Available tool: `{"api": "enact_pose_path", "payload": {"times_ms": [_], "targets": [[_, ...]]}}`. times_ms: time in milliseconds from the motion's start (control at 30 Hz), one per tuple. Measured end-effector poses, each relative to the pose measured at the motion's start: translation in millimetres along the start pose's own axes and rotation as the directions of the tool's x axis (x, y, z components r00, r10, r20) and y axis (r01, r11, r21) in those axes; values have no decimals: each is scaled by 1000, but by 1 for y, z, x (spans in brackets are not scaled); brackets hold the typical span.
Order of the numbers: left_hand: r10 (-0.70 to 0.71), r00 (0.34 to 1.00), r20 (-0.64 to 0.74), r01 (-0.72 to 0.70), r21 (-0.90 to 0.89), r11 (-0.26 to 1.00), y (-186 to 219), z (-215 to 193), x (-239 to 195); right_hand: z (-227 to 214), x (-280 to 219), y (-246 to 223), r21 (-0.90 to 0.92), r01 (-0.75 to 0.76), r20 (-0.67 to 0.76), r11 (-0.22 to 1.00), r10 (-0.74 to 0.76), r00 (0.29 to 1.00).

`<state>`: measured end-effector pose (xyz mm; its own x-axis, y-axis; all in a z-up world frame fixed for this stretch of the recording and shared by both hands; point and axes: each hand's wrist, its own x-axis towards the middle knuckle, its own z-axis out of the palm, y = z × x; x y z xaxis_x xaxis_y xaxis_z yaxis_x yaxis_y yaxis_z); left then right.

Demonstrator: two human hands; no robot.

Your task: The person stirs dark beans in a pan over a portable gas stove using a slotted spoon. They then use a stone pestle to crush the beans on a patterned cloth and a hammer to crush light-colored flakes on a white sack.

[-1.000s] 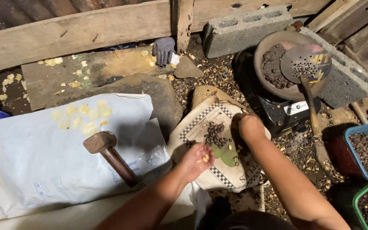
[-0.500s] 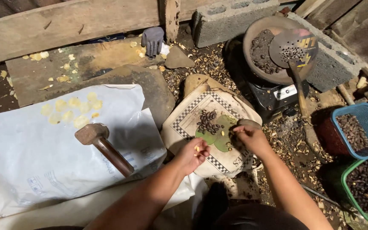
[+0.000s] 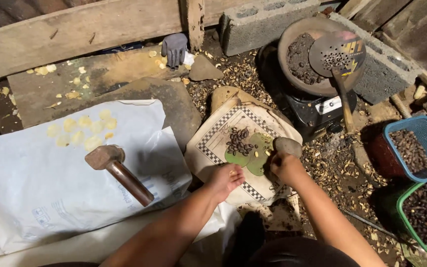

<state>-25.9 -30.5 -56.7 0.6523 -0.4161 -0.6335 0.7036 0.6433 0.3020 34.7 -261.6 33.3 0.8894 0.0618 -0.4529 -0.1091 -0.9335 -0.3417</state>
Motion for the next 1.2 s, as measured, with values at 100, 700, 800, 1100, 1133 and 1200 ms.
{"api": "enact_pose_path", "payload": {"times_ms": [100,700,800,1100,1133,1200], "targets": [[25,985,-169,-10,88,996,6,4,2,-29,-14,-28,574,-216,344,790,6,939],[51,945,-322,-37,50,998,28,12,-11,-1,16,-27,212,341,-80,916,-331,940],[-26,968,-251,29,6,1000,48,33,-49,-16,2,-62,30,38,13,999,-39,999],[99,988,-123,-113,-114,987,17,4,-1,10,35,-16,-38,72,3,997,-72,997],[23,989,-144,-33,-66,997,32,24,-27,11,36,-10,31,113,-20,993,-113,993],[-64,984,-165,63,-13,998,41,34,-48,15,37,0,103,141,-51,985,-136,989]]}}
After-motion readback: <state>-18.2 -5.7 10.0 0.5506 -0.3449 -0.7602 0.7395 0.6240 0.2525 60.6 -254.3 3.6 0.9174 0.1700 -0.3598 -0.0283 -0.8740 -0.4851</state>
